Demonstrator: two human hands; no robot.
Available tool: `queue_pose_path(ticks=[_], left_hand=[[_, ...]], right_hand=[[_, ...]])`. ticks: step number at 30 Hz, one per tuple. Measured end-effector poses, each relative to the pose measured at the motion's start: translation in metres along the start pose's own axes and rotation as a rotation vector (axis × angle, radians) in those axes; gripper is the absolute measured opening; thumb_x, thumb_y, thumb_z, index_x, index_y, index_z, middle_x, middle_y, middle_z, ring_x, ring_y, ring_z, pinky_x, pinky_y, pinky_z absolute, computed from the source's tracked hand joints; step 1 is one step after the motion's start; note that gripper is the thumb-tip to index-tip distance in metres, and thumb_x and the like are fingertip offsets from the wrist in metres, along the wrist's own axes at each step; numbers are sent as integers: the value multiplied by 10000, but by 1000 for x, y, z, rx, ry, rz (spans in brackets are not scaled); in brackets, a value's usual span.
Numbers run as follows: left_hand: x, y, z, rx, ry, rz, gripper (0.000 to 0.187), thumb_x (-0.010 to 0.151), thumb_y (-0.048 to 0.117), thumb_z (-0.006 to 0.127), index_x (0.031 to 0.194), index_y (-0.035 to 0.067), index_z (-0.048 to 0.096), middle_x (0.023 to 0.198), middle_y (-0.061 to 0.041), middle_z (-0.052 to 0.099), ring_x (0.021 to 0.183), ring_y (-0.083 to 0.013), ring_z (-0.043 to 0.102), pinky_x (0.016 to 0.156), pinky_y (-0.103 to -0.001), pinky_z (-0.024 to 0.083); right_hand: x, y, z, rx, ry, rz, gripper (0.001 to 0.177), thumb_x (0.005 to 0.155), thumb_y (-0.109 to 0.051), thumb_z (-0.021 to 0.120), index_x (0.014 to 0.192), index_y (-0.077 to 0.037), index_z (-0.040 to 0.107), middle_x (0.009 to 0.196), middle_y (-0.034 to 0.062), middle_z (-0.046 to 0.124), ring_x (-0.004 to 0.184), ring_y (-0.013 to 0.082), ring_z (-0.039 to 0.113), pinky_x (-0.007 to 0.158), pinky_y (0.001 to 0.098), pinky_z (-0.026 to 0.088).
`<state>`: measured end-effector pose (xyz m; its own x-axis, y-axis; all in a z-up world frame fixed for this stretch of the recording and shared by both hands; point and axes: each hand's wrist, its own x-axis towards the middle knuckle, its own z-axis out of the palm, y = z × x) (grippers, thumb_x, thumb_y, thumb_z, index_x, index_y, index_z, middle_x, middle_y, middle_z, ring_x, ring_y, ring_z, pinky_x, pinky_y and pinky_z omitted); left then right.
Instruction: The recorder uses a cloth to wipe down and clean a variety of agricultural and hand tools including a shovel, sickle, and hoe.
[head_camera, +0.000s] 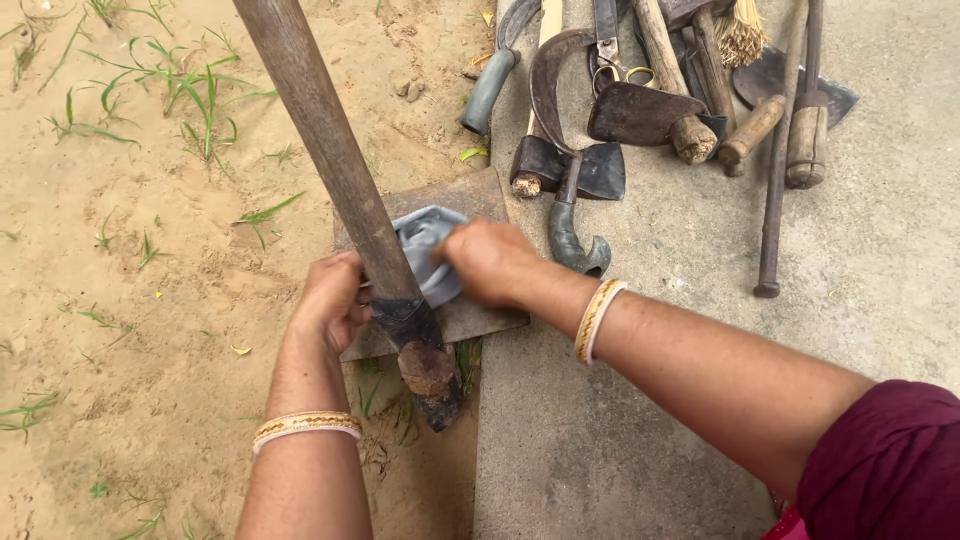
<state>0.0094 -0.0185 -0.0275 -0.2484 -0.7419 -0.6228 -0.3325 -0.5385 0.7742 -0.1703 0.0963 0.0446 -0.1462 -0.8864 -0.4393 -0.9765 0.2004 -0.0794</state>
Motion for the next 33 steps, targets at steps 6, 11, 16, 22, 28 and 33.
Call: queue_pose_path(ticks=[6, 11, 16, 22, 28, 33], left_hand=[[-8, 6, 15, -21, 39, 29, 187, 1013, 134, 559, 1059, 101, 737, 799, -32, 604, 538, -110, 373, 451, -280, 291], [-7, 8, 0, -234, 296, 12, 180, 988, 180, 649, 1133, 84, 694, 941, -72, 698, 688, -112, 607, 559, -249, 505], [-24, 23, -5, -284, 257, 84, 290, 970, 263, 625, 1225, 148, 702, 1107, -63, 695, 906, -140, 673, 743, -290, 563], [-36, 37, 5, -181, -103, 225, 614, 1006, 622, 436, 1238, 98, 657, 1189, -90, 683, 988, -234, 644, 877, -452, 522], [-44, 30, 9, -51, -305, 229, 895, 944, 740, 194, 1234, 71, 714, 1150, -98, 739, 1076, -272, 642, 919, -498, 521], [-49, 42, 13, 18, -81, 243, 976, 875, 826, 202, 1341, 86, 635, 1290, -170, 665, 1129, -332, 643, 968, -513, 518]], right_hand=[[-15, 10, 0, -34, 146, 31, 510, 909, -68, 679, 1385, -235, 612, 1286, 128, 638, 1175, 283, 590, 1003, 433, 556], [-2, -6, 24, 241, 105, -176, 454, 909, -41, 643, 1335, -199, 647, 1298, 108, 668, 1160, 267, 657, 1049, 411, 522], [4, -13, 23, 514, 276, -260, 473, 898, -51, 664, 1360, -136, 616, 1267, 132, 711, 1201, 290, 660, 1062, 426, 489], [-9, 1, 6, 555, 337, -54, 432, 925, -46, 599, 1302, -233, 699, 1209, 54, 769, 1074, 206, 749, 1056, 378, 555], [0, 15, 9, 354, 8, -89, 340, 900, -85, 634, 1171, -227, 782, 1144, 21, 776, 1038, 170, 721, 994, 385, 541], [0, 23, 12, 696, -212, -65, 308, 838, -55, 694, 1130, -105, 780, 1087, 76, 777, 958, 163, 707, 881, 352, 575]])
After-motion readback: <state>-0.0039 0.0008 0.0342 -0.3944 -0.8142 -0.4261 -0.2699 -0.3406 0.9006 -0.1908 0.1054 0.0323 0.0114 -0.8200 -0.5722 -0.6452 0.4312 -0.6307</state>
